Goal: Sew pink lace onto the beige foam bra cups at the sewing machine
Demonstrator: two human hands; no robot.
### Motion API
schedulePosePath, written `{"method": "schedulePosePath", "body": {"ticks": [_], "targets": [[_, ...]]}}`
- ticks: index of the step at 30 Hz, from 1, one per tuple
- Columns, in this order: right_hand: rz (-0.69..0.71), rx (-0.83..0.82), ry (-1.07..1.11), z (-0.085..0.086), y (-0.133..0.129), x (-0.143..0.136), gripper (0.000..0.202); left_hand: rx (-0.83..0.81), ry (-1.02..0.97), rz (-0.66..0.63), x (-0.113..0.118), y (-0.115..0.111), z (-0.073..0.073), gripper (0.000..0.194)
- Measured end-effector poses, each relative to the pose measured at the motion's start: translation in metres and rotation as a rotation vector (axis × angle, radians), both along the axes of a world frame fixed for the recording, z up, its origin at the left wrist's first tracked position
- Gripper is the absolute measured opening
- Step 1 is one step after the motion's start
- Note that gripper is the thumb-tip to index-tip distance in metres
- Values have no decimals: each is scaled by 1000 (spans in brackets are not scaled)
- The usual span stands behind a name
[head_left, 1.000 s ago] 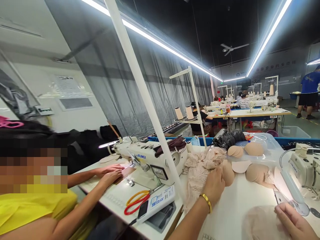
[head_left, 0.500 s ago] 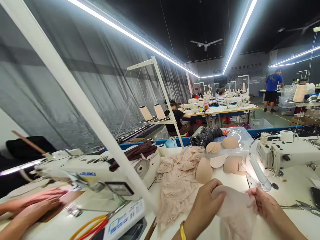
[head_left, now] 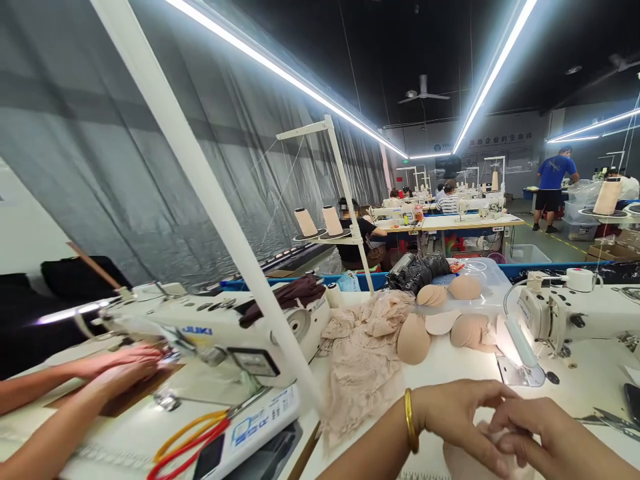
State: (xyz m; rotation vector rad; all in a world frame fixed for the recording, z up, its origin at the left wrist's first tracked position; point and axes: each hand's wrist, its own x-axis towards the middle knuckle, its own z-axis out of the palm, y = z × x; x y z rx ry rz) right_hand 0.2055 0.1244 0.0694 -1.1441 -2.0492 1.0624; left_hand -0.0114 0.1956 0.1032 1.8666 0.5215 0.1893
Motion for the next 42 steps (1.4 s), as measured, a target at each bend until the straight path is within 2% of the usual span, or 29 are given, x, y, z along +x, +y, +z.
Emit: {"method": "schedulePosePath", "body": {"ticks": [3,6,8,10,12,13,15,17,19,20,21,24,27,30,33,36,42], "targets": [[7,105,-106,19,-2,12,21,-43,-3,-14,1,2,-2,75],[-99,353,-199,26,2,25,23,24,-52,118,-3,1,-4,59],[-194,574,-274,22,6,30,24,260,-90,262,-6,1,-5,44],[-279,804,-305,12,11,31,29,599,-95,399,-8,2,-6,27],[-352,989,-261,-7,17,29,38,839,-87,470,-10,4,-11,16],[-372,1031,-225,-19,20,28,41,930,-63,464,-12,4,-16,14],[-349,933,-154,-46,27,28,43,1143,48,410,-16,5,-33,18],[-258,664,-110,-71,34,32,34,1355,193,321,-18,6,-55,16],[-202,504,-85,-86,38,38,25,1459,223,223,-15,6,-76,39],[-185,455,-73,-89,40,41,23,1485,193,170,-11,7,-83,45],[-173,408,-58,-88,41,45,23,1502,153,106,-5,8,-88,40],[-108,253,-32,-76,47,58,29,1490,124,-47,19,17,-91,6],[-41,260,-56,-68,54,72,26,1361,232,-110,43,29,-90,8],[-55,401,-162,-75,57,85,30,1272,262,-58,53,34,-97,25],[-17,528,-369,-83,53,93,48,1334,134,45,51,31,-102,27],[63,550,-484,-82,46,92,42,1373,73,73,45,27,-101,22],[139,505,-526,-67,40,89,35,1302,52,108,44,25,-99,15]]}}
